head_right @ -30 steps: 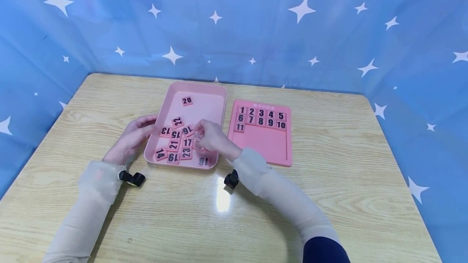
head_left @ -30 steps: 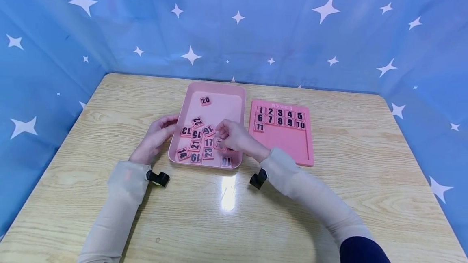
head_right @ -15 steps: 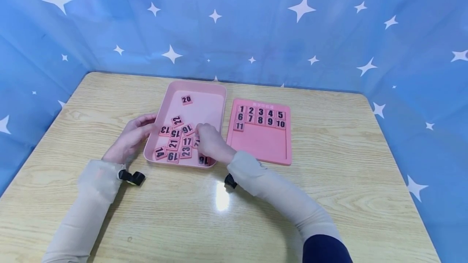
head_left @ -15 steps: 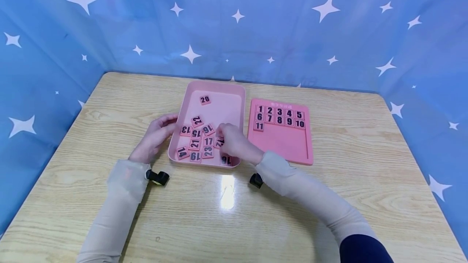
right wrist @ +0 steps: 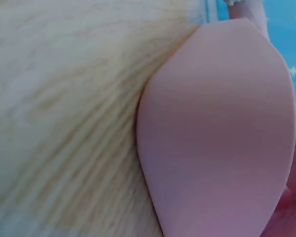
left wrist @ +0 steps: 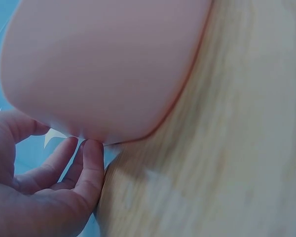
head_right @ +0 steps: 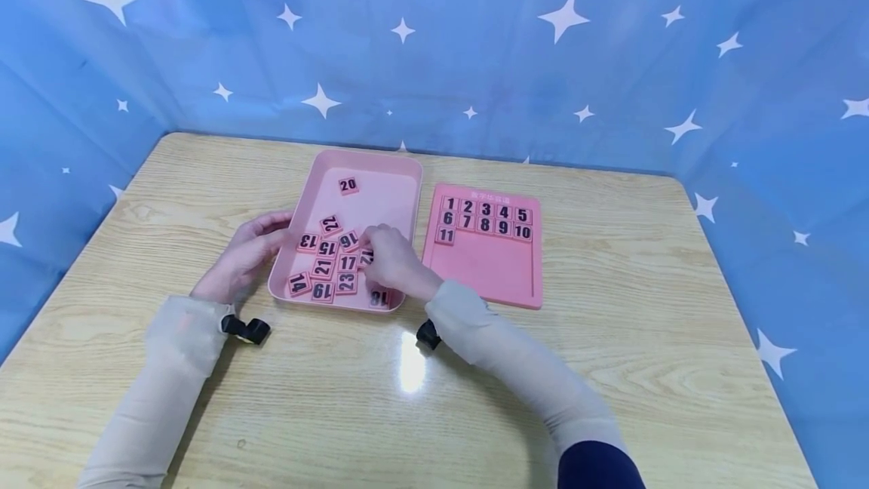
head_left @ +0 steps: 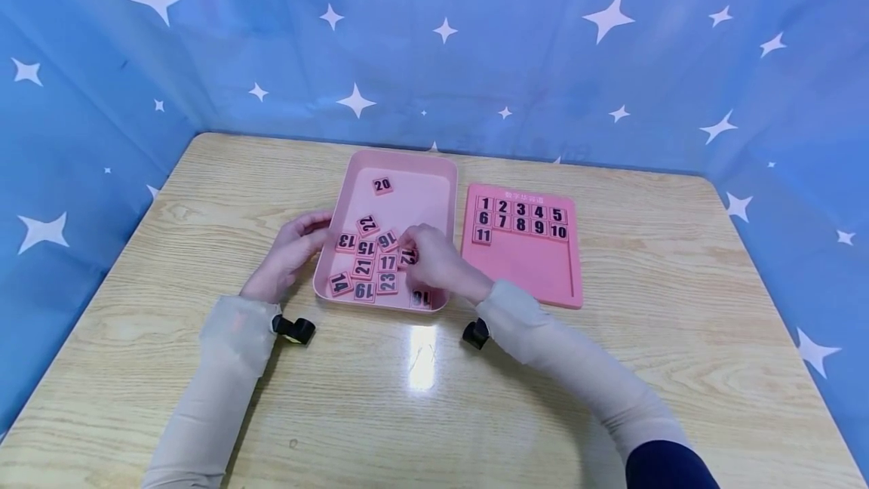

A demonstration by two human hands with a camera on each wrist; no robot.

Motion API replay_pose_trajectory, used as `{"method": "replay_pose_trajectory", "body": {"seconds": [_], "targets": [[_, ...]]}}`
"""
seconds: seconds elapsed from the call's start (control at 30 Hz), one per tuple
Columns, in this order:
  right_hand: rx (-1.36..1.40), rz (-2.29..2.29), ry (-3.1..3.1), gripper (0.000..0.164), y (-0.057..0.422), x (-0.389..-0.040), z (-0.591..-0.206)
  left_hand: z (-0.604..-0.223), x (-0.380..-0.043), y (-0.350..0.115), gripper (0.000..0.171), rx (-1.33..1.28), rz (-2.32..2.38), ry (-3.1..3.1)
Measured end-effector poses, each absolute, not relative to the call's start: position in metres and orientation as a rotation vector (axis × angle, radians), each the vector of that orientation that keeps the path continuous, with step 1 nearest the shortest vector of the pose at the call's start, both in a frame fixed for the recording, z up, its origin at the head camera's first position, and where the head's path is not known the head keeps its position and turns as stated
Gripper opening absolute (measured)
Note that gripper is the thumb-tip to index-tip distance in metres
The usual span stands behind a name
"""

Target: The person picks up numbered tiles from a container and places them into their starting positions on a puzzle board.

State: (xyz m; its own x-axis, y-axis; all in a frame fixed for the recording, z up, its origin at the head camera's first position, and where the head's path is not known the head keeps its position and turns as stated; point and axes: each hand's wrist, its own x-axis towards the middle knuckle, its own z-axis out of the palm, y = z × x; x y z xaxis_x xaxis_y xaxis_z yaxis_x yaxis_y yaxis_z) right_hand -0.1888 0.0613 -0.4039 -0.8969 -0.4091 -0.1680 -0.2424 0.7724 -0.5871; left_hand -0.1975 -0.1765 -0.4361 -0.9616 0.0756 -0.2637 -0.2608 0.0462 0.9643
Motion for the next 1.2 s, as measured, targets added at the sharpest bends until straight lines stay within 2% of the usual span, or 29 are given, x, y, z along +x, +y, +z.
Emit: {"method": "replay_pose_trajectory", "body": {"seconds": [0.3,0.7,1.2], "targets": [[-0.677,-1.005,2.654,0.041,0.086,-0.191,-0.386,-0.436,-0.198,-0.176,0.052,-0.182,2.001,2.082],[-0.659,-1.118,2.676,0.042,0.147,-0.185,-0.37,-0.435,-0.196,-0.176,0.052,-0.199,1.983,2.081],[-0.682,-1.173,2.729,0.041,0.218,-0.185,-0.388,-0.434,-0.195,-0.176,0.052,-0.209,1.963,2.082]]}}
